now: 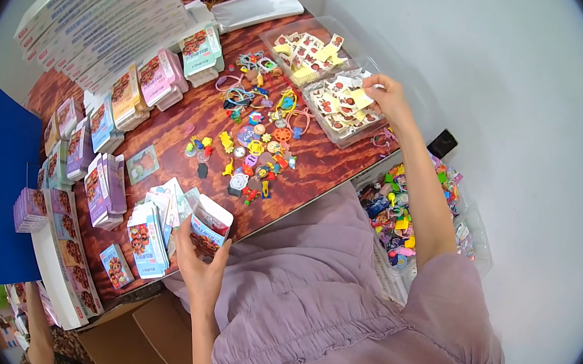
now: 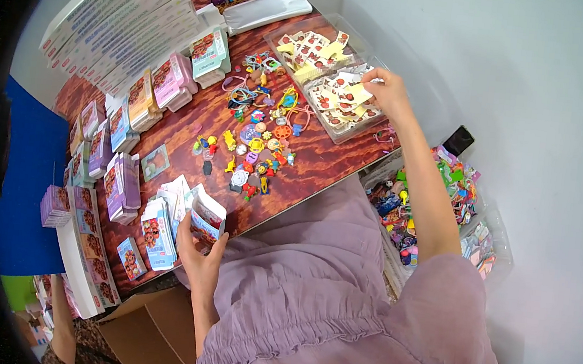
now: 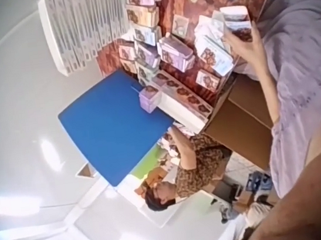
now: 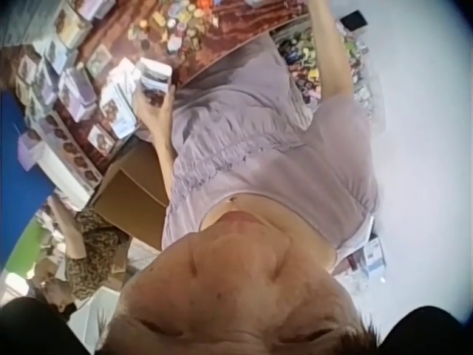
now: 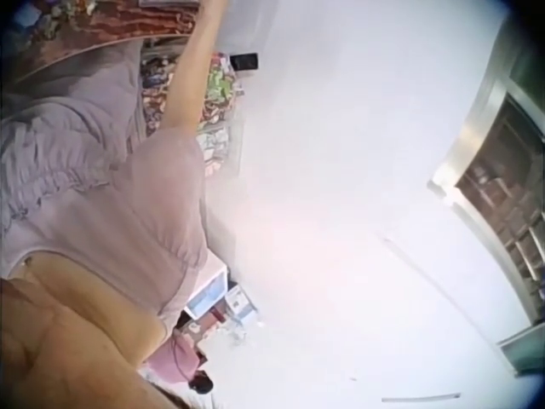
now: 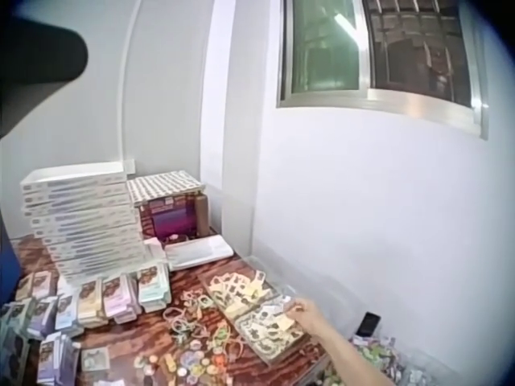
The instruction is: Organizing and preparing small toy boxes and cards on a workstation.
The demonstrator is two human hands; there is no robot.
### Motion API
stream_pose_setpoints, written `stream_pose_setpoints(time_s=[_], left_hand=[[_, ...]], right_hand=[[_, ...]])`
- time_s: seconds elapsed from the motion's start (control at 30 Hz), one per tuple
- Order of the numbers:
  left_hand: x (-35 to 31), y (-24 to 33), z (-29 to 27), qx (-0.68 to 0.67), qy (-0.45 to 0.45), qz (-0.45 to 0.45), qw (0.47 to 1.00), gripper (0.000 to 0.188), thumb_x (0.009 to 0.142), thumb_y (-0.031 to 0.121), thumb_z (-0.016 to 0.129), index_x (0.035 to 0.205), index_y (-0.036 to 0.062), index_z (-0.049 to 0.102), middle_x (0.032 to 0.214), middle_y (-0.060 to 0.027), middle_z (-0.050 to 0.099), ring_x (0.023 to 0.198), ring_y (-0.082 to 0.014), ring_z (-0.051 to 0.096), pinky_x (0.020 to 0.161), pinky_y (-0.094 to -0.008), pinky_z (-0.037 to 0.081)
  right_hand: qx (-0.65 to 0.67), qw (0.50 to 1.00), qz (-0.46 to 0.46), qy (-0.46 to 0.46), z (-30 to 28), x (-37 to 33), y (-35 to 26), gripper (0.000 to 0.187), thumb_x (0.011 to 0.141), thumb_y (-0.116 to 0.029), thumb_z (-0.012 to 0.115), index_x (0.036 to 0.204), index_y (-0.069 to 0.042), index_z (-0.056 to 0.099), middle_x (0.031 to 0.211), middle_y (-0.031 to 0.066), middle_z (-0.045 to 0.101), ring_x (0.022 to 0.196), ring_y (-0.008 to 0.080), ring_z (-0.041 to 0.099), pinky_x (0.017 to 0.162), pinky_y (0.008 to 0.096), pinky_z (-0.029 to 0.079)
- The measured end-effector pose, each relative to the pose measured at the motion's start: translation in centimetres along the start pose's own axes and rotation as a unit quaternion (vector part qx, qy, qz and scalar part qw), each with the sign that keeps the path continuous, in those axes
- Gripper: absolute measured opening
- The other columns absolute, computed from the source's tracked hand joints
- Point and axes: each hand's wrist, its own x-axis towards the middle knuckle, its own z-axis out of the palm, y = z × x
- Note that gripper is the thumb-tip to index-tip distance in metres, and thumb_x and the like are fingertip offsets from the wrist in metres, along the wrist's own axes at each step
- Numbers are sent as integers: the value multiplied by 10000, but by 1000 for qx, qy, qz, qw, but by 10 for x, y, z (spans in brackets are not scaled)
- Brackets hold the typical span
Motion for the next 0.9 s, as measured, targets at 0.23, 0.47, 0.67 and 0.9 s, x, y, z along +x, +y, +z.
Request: stream_pose_setpoints(time_s=[0.23,0.47,0.67,0.9], left_hand=[[-1,-1,1,26,-6,23,999,750,724,67,820,1370,-30,452,1229,-146,514,1103,-262,564,897,-357,499],[-1,-5,6,-5,-21,2,1000,765,729,75,824,1388,-19,446,1264,-145,512,1114,-255,565,891,-357,505],[0,-9,11,-23,-15,10,1000,755,727,69,822,1382,-18,456,1270,-155,515,1154,-271,551,937,-371,483],[-2,-16,8,18,-15,59,998,784,735,52,807,1418,-24,428,1222,-98,524,1047,-187,557,872,-312,497]], right_hand=[[91,995,-28,3,-20,-1,-5,135,966,-107,573,1088,-65,614,828,-23,604,615,30,491,501,170,346],[334,939,76,1,-49,5,-10,183,885,-78,662,1064,-56,628,786,-29,594,619,40,494,479,184,325],[-124,986,65,-90,-53,15,-12,173,849,-59,655,1017,-43,692,751,-20,577,643,82,529,535,218,393],[-407,898,-131,-107,-44,31,8,200,773,-61,665,968,-62,713,717,57,605,674,147,549,622,333,442]])
